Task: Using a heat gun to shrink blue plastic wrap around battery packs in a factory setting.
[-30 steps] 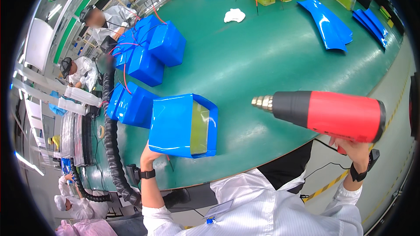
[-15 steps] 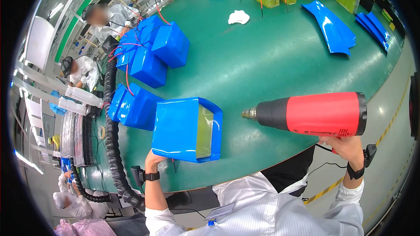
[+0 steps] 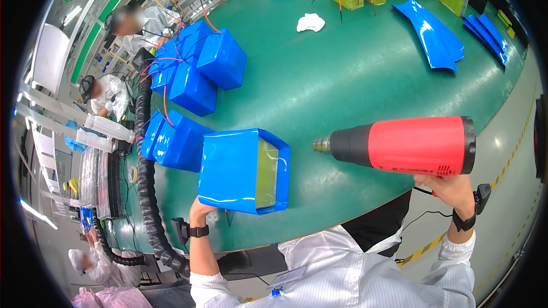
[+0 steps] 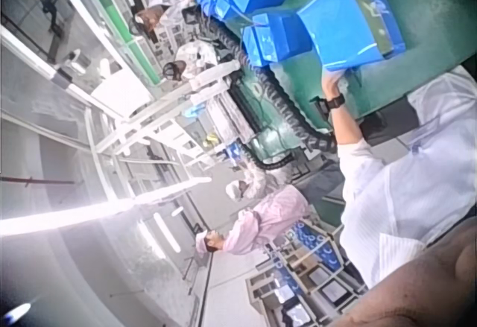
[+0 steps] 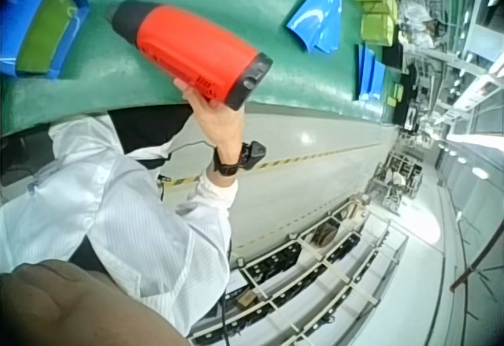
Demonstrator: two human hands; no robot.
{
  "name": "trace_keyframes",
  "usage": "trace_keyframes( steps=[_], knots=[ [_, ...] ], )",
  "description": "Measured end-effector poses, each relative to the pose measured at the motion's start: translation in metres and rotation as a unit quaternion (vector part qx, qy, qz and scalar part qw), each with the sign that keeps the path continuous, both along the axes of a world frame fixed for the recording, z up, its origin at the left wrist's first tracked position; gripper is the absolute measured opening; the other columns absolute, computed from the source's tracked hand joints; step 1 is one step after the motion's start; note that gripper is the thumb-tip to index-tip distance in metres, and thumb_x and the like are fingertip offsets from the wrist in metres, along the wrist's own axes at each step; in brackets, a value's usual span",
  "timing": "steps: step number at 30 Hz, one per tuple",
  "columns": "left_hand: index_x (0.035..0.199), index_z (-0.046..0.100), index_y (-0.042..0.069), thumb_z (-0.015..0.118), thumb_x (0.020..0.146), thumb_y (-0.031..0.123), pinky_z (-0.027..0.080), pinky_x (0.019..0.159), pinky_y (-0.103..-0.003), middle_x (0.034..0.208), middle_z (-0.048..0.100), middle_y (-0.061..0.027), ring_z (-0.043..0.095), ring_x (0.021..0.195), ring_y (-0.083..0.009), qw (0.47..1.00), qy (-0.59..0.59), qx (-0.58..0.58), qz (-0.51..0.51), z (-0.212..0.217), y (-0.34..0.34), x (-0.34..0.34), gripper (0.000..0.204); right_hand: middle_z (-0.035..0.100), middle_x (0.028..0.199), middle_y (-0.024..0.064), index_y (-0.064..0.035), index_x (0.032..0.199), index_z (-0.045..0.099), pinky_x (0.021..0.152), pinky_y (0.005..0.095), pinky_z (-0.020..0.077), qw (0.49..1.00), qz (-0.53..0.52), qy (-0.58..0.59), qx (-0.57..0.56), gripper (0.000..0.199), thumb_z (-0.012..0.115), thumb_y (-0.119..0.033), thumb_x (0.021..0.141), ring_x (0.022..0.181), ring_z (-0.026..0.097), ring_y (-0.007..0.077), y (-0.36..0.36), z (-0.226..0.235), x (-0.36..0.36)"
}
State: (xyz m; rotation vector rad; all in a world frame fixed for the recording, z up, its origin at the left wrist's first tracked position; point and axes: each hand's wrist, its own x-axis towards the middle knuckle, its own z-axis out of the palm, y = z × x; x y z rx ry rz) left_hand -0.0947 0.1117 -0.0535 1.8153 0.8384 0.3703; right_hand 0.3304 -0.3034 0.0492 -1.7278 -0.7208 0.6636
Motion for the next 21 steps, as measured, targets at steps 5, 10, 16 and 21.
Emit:
trace_keyframes(
  steps=[5, 10, 16, 21],
  knots=[
    [0.104, 0.066, -0.002, 0.078, 0.08, -0.003, 0.058, 0.058, -0.036, 0.093, 0.071, -0.0088, 0.067, 0.076, -0.0187, 1.0, -0.005, 0.009, -0.023, 0.001, 0.0, 0.0, 0.027, 0.072, 0.092, 0.005, -0.0011, 0.106, 0.069, 0.07, 0.0306, 0.0559, 0.998, 0.03, -0.045, 0.022, 0.033, 0.086, -0.007, 0.079, 0.079, 0.068, 0.0155, -0.005, -0.005, 0.004],
    [0.102, 0.067, -0.002, 0.078, 0.081, -0.003, 0.058, 0.057, -0.036, 0.09, 0.071, -0.0091, 0.067, 0.074, -0.0191, 0.999, -0.006, 0.049, -0.008, 0.001, -0.001, 0.004, 0.024, 0.072, 0.091, 0.0051, -0.0012, 0.105, 0.069, 0.068, 0.0308, 0.0559, 0.999, 0.022, -0.033, 0.026, 0.031, 0.086, -0.007, 0.079, 0.078, 0.068, 0.0158, -0.008, -0.007, 0.004],
    [0.103, 0.066, -0.001, 0.076, 0.081, -0.004, 0.058, 0.056, -0.036, 0.09, 0.071, -0.0096, 0.068, 0.073, -0.0202, 0.999, -0.032, 0.04, -0.004, -0.003, 0.001, 0.002, 0.024, 0.072, 0.09, 0.0062, -0.0007, 0.103, 0.069, 0.063, 0.0303, 0.0557, 0.998, 0.023, -0.051, 0.009, 0.027, 0.084, -0.005, 0.081, 0.074, 0.069, 0.0153, -0.009, 0.001, 0.0],
    [0.104, 0.065, -0.002, 0.077, 0.079, -0.006, 0.058, 0.055, -0.036, 0.089, 0.07, -0.0096, 0.068, 0.073, -0.02, 1.0, -0.001, -0.017, 0.023, 0.012, -0.008, 0.012, 0.027, 0.072, 0.089, 0.0061, -0.0008, 0.102, 0.07, 0.064, 0.0299, 0.0557, 1.0, 0.013, 0.023, -0.007, 0.026, 0.084, -0.005, 0.081, 0.074, 0.068, 0.0151, -0.01, -0.003, 0.002]
  ],
)
